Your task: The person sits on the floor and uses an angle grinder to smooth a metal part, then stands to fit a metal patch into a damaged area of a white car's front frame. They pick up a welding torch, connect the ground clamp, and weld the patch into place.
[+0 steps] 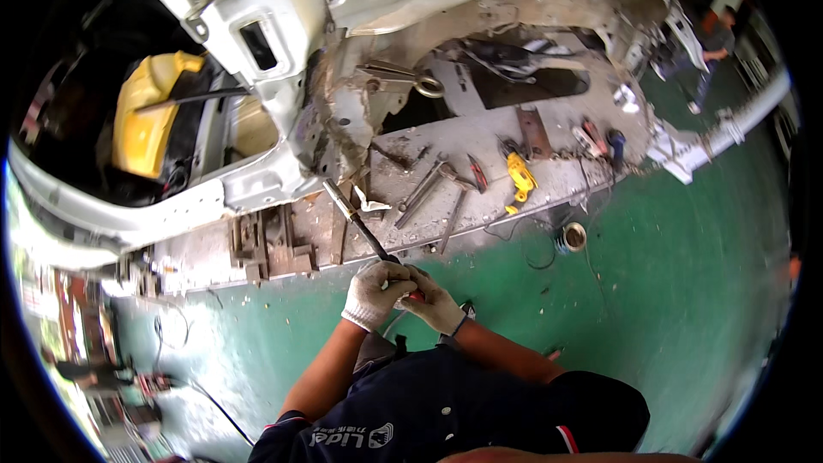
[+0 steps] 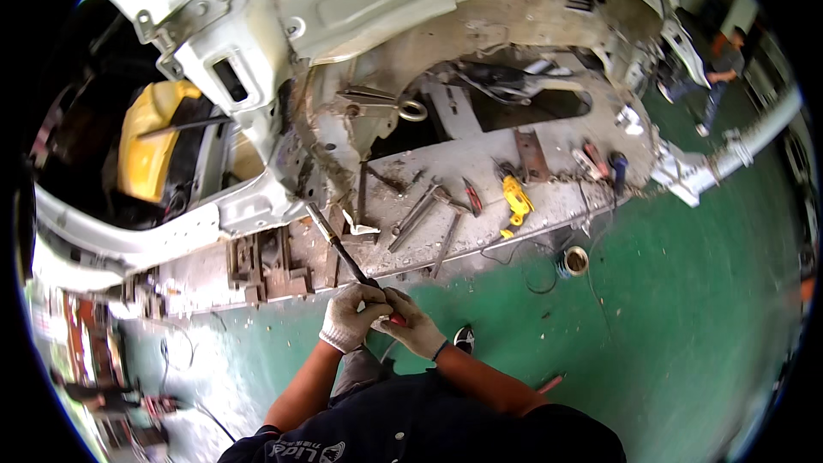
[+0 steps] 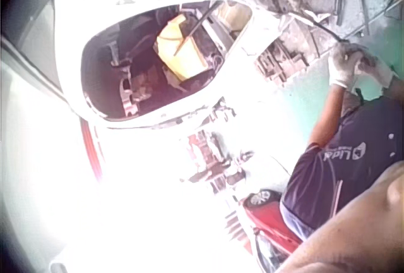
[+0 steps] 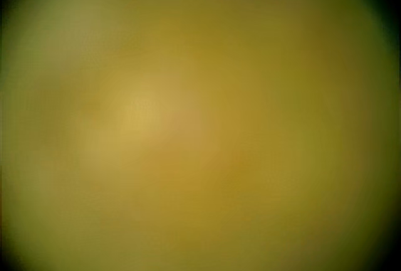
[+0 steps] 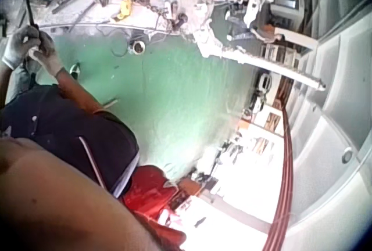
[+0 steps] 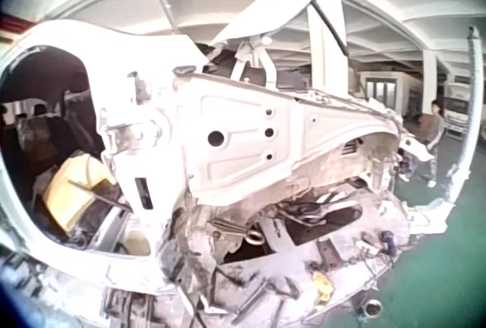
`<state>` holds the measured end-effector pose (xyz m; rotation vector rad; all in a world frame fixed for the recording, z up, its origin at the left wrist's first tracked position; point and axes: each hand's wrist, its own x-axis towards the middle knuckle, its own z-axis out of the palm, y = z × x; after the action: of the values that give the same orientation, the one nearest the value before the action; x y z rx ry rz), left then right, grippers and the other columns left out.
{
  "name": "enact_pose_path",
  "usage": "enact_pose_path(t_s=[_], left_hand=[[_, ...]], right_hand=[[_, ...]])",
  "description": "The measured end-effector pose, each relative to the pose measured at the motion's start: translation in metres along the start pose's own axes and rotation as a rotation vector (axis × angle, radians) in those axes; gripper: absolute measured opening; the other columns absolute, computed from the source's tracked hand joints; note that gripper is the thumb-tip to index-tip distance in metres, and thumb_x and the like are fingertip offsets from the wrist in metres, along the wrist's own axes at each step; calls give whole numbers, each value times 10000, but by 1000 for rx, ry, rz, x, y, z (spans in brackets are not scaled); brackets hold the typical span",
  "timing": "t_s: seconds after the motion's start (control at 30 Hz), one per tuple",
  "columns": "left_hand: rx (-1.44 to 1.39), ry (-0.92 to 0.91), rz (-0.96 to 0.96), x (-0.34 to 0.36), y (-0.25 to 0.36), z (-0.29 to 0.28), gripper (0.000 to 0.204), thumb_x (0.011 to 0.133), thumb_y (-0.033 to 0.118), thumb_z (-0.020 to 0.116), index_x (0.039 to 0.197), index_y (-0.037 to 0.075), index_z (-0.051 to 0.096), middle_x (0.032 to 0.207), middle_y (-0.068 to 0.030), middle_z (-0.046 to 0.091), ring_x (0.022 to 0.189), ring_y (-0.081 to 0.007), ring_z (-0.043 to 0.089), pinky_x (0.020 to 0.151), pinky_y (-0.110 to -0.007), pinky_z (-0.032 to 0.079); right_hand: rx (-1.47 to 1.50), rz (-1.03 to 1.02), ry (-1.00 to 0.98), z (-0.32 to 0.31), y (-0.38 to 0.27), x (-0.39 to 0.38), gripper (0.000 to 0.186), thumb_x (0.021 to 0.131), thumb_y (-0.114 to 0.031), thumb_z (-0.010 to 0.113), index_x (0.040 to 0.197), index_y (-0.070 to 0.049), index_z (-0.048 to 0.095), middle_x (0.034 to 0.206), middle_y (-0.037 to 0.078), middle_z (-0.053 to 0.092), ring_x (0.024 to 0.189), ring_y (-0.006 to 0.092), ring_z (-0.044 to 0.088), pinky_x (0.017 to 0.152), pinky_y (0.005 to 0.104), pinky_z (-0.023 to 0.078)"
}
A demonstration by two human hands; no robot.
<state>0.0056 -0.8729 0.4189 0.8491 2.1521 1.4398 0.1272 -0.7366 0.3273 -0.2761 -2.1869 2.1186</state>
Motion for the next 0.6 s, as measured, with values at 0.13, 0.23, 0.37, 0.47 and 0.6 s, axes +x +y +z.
enact_pose_path(t_s=[0.13,0.23,0.37,0.47,0.6], left_hand=[[146,-23,-1,-10,45,25,142,830,121,825,929,40,763,925,-102,750,839,-217,721,789,-346,576],[235,65,-98,-25,61,42,173,821,157,824,928,36,761,900,-122,750,845,-258,731,796,-375,579],[467,243,-50,-44,52,57,299,769,243,848,976,45,762,909,-157,747,841,-340,712,795,-430,575],[562,474,44,-56,42,66,346,781,219,856,1064,48,753,952,-157,746,853,-323,714,808,-414,574],[162,994,-205,-111,14,86,571,847,226,871,1326,44,620,1173,-153,706,1062,-303,687,925,-408,546]], right_hand=[[62,-152,-58,-23,31,-16,654,984,-263,752,1554,-81,486,1575,197,465,1426,310,512,1134,374,456],[147,-143,-136,-28,47,-28,543,993,-223,740,1489,-100,558,1563,166,490,1382,293,557,1106,357,480],[251,27,-227,-27,39,-44,377,1022,-172,708,1365,-35,630,1458,95,580,1252,195,615,1041,321,512],[474,257,-257,-21,30,-46,316,1033,-137,697,1323,-18,654,1303,42,648,1172,115,616,1002,281,518],[590,324,-197,-5,6,-46,235,1029,-169,712,1245,-78,706,1031,-27,677,899,52,605,768,222,499]])
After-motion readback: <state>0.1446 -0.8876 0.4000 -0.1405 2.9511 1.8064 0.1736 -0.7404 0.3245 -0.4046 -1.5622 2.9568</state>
